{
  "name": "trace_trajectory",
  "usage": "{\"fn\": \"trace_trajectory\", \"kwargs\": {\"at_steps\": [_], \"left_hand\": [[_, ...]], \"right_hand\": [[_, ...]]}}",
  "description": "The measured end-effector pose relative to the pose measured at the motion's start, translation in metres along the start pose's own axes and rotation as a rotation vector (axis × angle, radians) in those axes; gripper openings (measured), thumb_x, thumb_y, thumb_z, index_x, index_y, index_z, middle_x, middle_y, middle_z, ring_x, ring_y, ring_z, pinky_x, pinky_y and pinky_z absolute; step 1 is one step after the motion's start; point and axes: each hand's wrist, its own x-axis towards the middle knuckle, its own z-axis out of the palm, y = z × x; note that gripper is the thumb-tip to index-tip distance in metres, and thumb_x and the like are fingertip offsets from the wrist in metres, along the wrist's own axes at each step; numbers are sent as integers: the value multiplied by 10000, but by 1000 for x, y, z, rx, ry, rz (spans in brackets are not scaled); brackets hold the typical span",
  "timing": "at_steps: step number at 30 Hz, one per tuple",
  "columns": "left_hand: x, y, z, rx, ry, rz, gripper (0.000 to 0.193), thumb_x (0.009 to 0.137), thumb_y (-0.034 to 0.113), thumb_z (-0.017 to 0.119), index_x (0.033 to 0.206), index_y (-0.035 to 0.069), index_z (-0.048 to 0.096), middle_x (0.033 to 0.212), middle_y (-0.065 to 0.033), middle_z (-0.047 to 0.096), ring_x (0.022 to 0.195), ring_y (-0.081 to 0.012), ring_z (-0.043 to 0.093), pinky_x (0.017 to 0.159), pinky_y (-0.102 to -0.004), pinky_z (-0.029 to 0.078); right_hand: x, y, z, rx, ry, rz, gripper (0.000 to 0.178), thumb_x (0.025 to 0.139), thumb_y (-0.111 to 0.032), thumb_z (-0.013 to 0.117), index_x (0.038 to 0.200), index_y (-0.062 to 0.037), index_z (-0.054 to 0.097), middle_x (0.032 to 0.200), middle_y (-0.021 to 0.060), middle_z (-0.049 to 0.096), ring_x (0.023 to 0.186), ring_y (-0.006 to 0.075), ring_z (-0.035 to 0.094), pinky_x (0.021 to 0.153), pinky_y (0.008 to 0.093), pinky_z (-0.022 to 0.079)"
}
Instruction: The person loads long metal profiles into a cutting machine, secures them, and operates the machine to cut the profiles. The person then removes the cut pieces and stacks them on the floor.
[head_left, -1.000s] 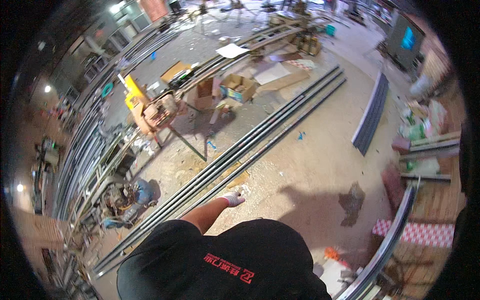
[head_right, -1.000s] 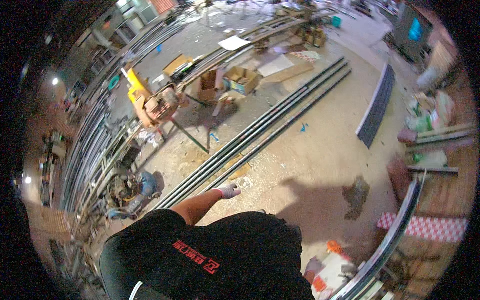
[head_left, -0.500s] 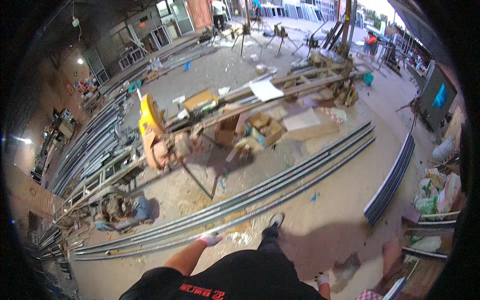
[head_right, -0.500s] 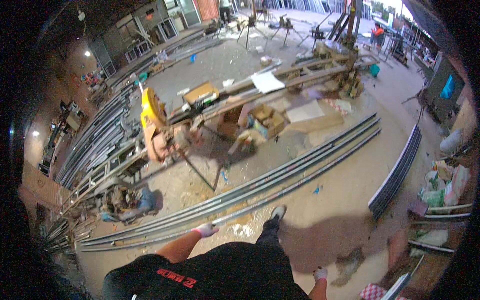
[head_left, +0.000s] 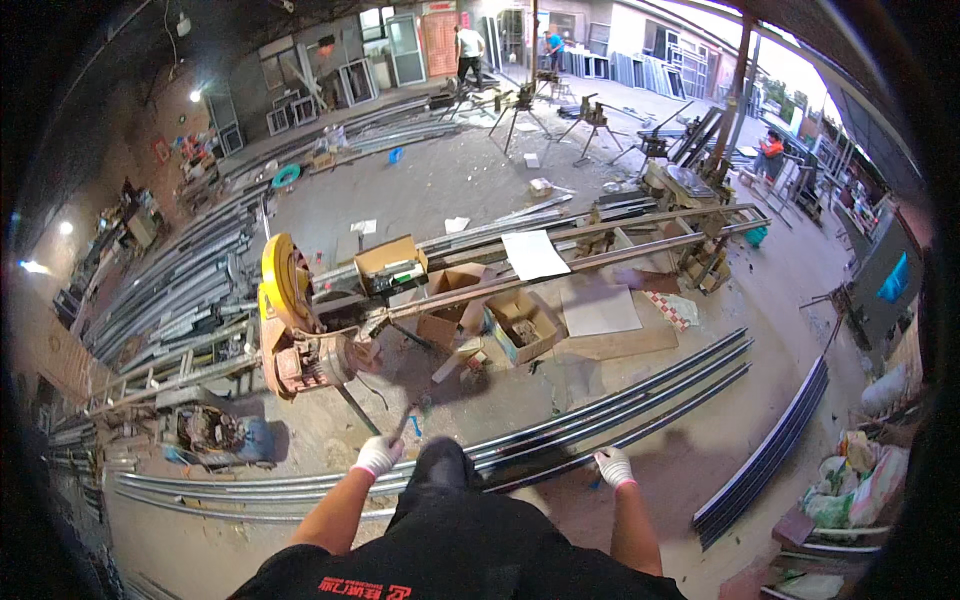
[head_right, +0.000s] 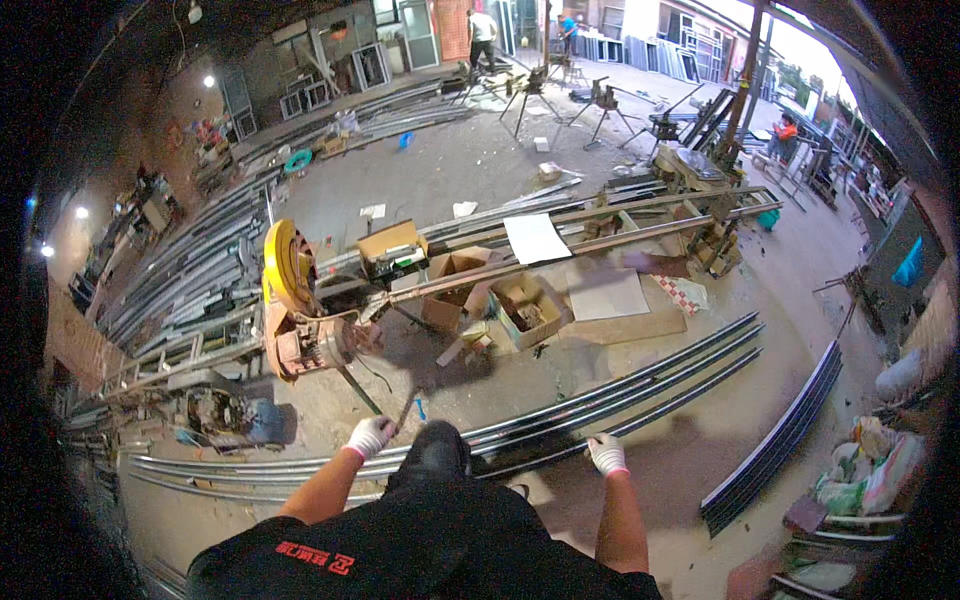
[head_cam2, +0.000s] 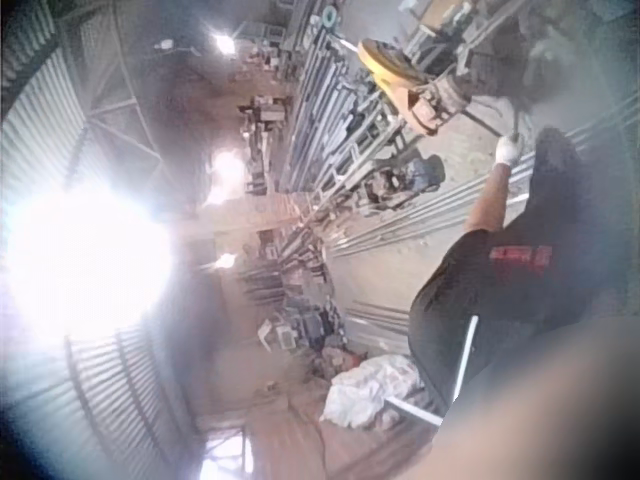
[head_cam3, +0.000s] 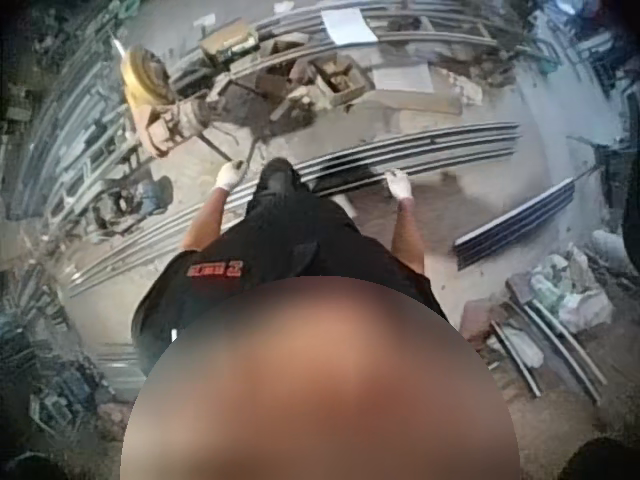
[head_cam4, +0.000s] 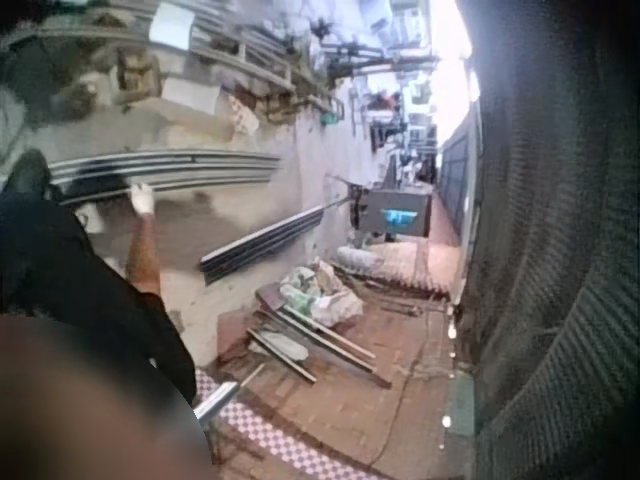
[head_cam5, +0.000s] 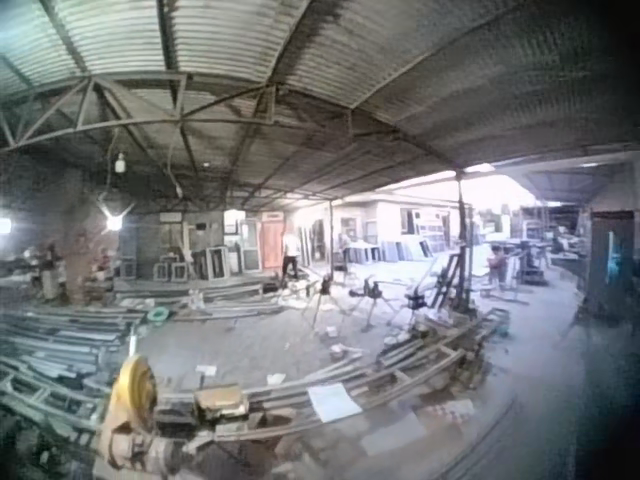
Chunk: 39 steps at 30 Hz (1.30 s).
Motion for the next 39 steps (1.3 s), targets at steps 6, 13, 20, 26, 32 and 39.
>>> {"fn": "trace_trajectory", "kwargs": {"at_steps": [6, 13, 20, 26, 32, 39], "left_hand": [[96, 31, -33, 72, 208, 106, 259, 868, 311, 620, 991, 115, 736, 935, -203, 715, 913, -379, 693, 828, -455, 548], [314, 44, -71, 63, 418, 124, 296, 882, 303, 627, 1024, 50, 689, 995, -220, 697, 989, -394, 660, 877, -474, 522], [519, 46, -129, 359, 435, -6, 224, 834, 245, 676, 1031, 141, 694, 1033, -128, 680, 989, -334, 653, 859, -444, 537], [619, 38, -149, 599, 344, 112, 251, 831, 194, 666, 1077, 148, 691, 1093, -98, 654, 1084, -283, 614, 894, -447, 518], [664, 38, -145, 784, 177, 190, 206, 916, 131, 545, 1067, 145, 684, 1082, -85, 668, 1011, -270, 658, 847, -425, 542], [652, 42, -166, 700, 41, 305, 214, 860, 96, 578, 1057, 117, 659, 1047, -130, 660, 978, -322, 662, 820, -479, 552]], "right_hand": [[1, 31, 45, 26, -63, 60, 308, 846, -313, 709, 1006, -51, 741, 905, 113, 743, 825, 226, 712, 769, 360, 556], [-62, 50, 78, -128, -293, 365, 352, 865, -329, 698, 1075, -47, 721, 1005, 155, 742, 893, 291, 717, 800, 383, 552], [-29, -36, 51, -1, -125, 740, 320, 904, -296, 672, 1090, -39, 712, 982, 154, 741, 870, 269, 714, 786, 365, 550], [91, -146, 77, -66, -71, 466, 294, 936, -268, 649, 1103, -32, 704, 962, 153, 740, 850, 249, 711, 774, 349, 549], [178, -232, 63, 346, 30, 507, 290, 963, -198, 631, 1166, 7, 661, 886, 70, 699, 757, 126, 628, 716, 275, 525], [172, -250, 67, 357, 36, 633, 254, 976, -197, 621, 1138, -4, 662, 872, 67, 698, 716, 127, 616, 684, 280, 520]]}}
